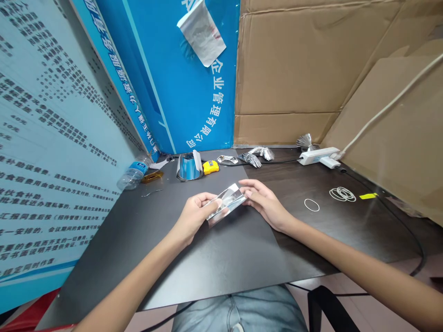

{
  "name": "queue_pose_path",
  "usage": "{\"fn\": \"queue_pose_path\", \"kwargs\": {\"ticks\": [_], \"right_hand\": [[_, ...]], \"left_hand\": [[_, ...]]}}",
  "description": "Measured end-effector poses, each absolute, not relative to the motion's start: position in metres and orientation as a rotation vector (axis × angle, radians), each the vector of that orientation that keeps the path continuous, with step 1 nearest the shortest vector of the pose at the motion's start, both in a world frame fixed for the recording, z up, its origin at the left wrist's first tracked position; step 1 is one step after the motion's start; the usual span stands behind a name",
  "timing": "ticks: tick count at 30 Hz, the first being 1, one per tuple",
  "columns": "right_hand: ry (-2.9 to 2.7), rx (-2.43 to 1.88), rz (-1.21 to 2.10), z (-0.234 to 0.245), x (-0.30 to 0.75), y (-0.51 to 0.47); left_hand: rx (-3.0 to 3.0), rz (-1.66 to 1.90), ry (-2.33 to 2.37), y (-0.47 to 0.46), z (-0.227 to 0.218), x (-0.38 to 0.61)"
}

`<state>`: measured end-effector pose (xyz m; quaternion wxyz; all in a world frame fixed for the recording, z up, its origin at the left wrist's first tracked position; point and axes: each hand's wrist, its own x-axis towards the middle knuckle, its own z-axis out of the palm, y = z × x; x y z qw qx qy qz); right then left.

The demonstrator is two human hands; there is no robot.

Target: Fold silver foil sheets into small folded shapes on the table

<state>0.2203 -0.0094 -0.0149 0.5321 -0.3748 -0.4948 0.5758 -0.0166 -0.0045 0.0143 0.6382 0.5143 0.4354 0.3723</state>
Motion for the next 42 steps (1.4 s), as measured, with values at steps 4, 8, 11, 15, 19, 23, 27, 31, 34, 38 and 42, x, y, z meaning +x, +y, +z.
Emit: {"fn": "queue_pose_path", "kwargs": {"ticks": [4, 8, 11, 15, 19, 23, 27, 31, 34, 38, 42], "right_hand": [[-1.214, -0.860, 1.443, -0.016, 0.220, -0.011], [-1.321, -0.835, 1.439, -0.015, 0.219, -0.013], [-1.287, -0.820, 1.486, -0.012, 0.218, -0.014], [-1.291, -0.873, 1.437, -0.008, 0.218, -0.016], [-1.432, -0.895, 1.352, -0.005, 0.222, -0.018], [-1.629, -0.880, 1.173, -0.005, 0.225, -0.019], [-1.699, -0.932, 1.035, -0.005, 0.225, -0.016], [-1.645, -0.960, 1.072, -0.005, 0.224, -0.014], [-1.612, -0.963, 1.101, -0.004, 0.222, -0.015], [-1.601, -0.960, 1.134, -0.002, 0.222, -0.017], [-1.625, -0.865, 1.208, -0.003, 0.225, -0.018]], "left_hand": [[1.172, 0.857, 1.008, -0.003, 0.013, -0.017], [1.205, 0.869, 0.996, -0.002, 0.008, -0.017], [1.208, 0.850, 0.985, -0.002, 0.007, -0.017], [1.223, 0.798, 0.973, -0.004, 0.011, -0.017], [1.303, 0.763, 0.960, -0.006, 0.015, -0.016], [1.319, 0.711, 0.922, -0.005, 0.013, -0.016], [1.337, 0.689, 0.925, -0.004, 0.013, -0.016], [1.570, 0.775, 0.955, -0.008, 0.016, -0.016], [1.991, 0.858, 0.996, -0.013, 0.015, -0.017], [2.418, 0.851, 0.930, -0.015, 0.008, -0.019], [2.473, 0.891, 0.937, -0.012, 0.002, -0.022]]}}
